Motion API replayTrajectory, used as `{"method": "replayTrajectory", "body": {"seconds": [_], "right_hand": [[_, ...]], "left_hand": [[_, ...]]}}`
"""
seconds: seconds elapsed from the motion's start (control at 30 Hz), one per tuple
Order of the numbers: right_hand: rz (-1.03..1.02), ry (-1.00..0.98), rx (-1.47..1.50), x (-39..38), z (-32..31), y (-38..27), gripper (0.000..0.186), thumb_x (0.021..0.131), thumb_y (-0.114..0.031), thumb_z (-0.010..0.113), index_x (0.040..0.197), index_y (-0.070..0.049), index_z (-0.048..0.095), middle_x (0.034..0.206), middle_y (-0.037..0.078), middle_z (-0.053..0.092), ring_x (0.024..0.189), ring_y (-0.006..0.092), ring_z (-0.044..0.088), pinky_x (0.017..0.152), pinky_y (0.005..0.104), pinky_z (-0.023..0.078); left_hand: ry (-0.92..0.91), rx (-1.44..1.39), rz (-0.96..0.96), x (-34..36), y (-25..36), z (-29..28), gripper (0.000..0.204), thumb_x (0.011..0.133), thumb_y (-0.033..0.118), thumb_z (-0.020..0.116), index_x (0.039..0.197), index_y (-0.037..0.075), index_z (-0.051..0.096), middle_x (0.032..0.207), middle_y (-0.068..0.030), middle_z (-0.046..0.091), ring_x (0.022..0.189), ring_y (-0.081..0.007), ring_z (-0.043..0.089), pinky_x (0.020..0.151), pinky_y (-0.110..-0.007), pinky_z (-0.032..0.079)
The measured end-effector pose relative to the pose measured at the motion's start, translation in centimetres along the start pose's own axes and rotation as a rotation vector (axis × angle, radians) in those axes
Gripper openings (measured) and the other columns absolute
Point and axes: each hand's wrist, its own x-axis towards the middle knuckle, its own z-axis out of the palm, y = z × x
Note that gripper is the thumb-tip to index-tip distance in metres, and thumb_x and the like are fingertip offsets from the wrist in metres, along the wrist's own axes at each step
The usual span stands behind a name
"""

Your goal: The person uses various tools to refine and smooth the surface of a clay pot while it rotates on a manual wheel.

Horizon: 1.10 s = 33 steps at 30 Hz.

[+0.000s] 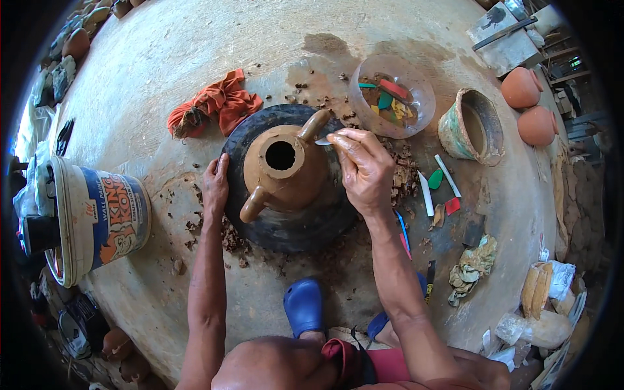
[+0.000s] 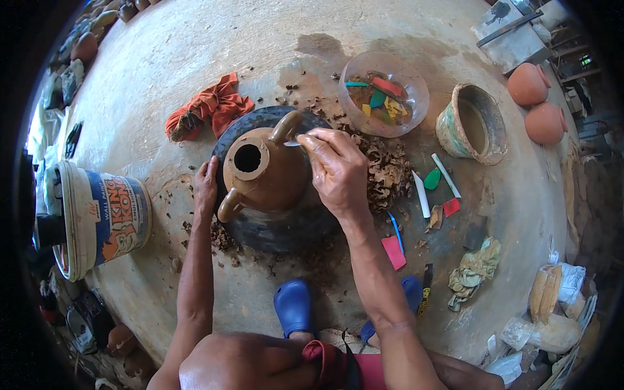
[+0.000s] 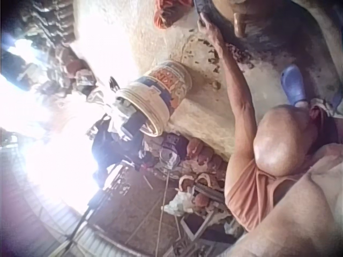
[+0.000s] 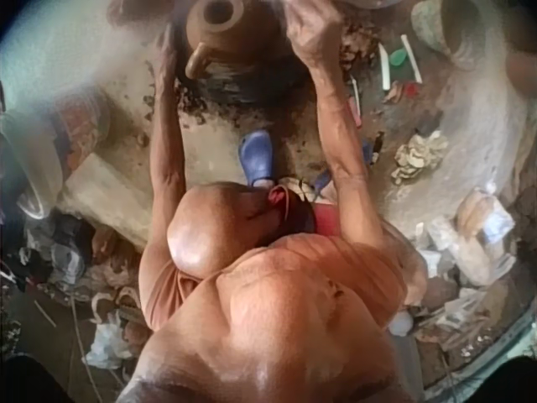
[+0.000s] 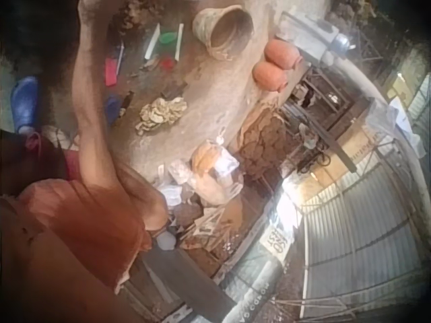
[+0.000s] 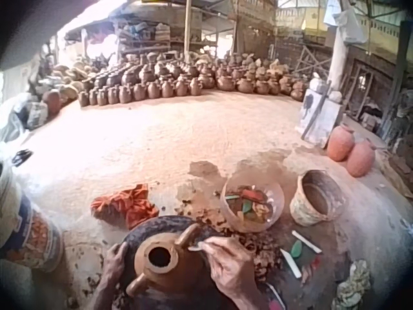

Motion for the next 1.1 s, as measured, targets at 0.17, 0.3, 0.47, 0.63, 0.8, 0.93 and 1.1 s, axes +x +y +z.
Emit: {"method": "replayTrajectory", "body": {"seconds": [0.17, 0.3, 0.47, 0.63, 0.8, 0.93, 1.1], "right_hand": [[-0.076, -0.047, 0.005, 0.0, 0.5, -0.4, 0.031, 0.083, 0.007, 0.074, 0.111, -0.006, 0.08, 0.105, 0.01, 0.073, 0.098, 0.0296, 0.073, 0.084, 0.0415, 0.061], [0.064, -0.084, 0.001, -2.0, -0.4, -2.1, 0.029, 0.086, 0.013, 0.074, 0.11, -0.001, 0.079, 0.102, 0.012, 0.074, 0.092, 0.0277, 0.076, 0.078, 0.0369, 0.062], [0.09, -0.042, 0.071, -4.3, -2.0, -4.2, 0.021, 0.091, 0.006, 0.076, 0.11, -0.001, 0.08, 0.098, 0.013, 0.074, 0.084, 0.028, 0.076, 0.072, 0.0385, 0.062], [0.459, -0.062, -0.002, -2.2, -0.9, -2.6, 0.016, 0.095, 0.001, 0.071, 0.109, 0.001, 0.079, 0.094, 0.018, 0.074, 0.08, 0.0352, 0.073, 0.072, 0.0407, 0.057], [0.533, -0.085, -0.029, -1.7, -0.3, -5.6, 0.015, 0.095, -0.001, 0.07, 0.106, 0.003, 0.079, 0.089, 0.018, 0.071, 0.078, 0.0339, 0.072, 0.071, 0.0413, 0.057], [0.523, -0.081, 0.003, 0.1, 0.3, -8.3, 0.015, 0.095, 0.0, 0.07, 0.106, 0.004, 0.079, 0.088, 0.018, 0.069, 0.076, 0.0306, 0.072, 0.069, 0.0394, 0.056], [0.732, 0.032, 0.423, 1.6, 0.8, -10.4, 0.017, 0.102, -0.003, 0.071, 0.113, 0.008, 0.077, 0.094, 0.012, 0.071, 0.071, 0.0141, 0.072, 0.06, 0.0283, 0.054]], "left_hand": [[-0.05, -0.025, 0.027, 2.0, -1.1, -0.6, 0.052, 0.11, 0.047, 0.064, 0.12, -0.003, 0.073, 0.096, -0.0025, 0.072, 0.08, -0.0088, 0.061, 0.074, -0.027, 0.052], [-0.039, -0.019, 0.036, 1.3, -0.6, 0.1, 0.053, 0.109, 0.047, 0.065, 0.122, -0.003, 0.073, 0.099, -0.0035, 0.074, 0.084, -0.0094, 0.063, 0.079, -0.028, 0.054], [-0.046, -0.065, 0.018, 1.3, -0.5, -0.5, 0.053, 0.109, 0.047, 0.065, 0.124, -0.003, 0.073, 0.102, -0.0049, 0.075, 0.088, -0.0101, 0.066, 0.083, -0.028, 0.054], [0.002, -0.004, 0.038, 0.7, -0.6, -0.4, 0.05, 0.111, 0.046, 0.063, 0.117, -0.002, 0.075, 0.094, -0.0014, 0.072, 0.08, -0.0092, 0.059, 0.075, -0.029, 0.051], [0.099, -0.014, -0.001, -2.6, -0.6, 0.6, 0.054, 0.11, 0.048, 0.062, 0.119, -0.004, 0.073, 0.096, -0.006, 0.073, 0.084, -0.0122, 0.062, 0.08, -0.031, 0.052], [0.286, 0.096, -0.016, -6.3, -1.0, 1.1, 0.058, 0.11, 0.051, 0.06, 0.121, -0.005, 0.07, 0.102, -0.0124, 0.073, 0.093, -0.0192, 0.064, 0.088, -0.036, 0.052], [0.397, 0.075, -0.025, -9.3, -1.8, 2.6, 0.056, 0.111, 0.051, 0.059, 0.121, -0.004, 0.068, 0.104, -0.0178, 0.074, 0.096, -0.0263, 0.066, 0.09, -0.042, 0.052]]}}
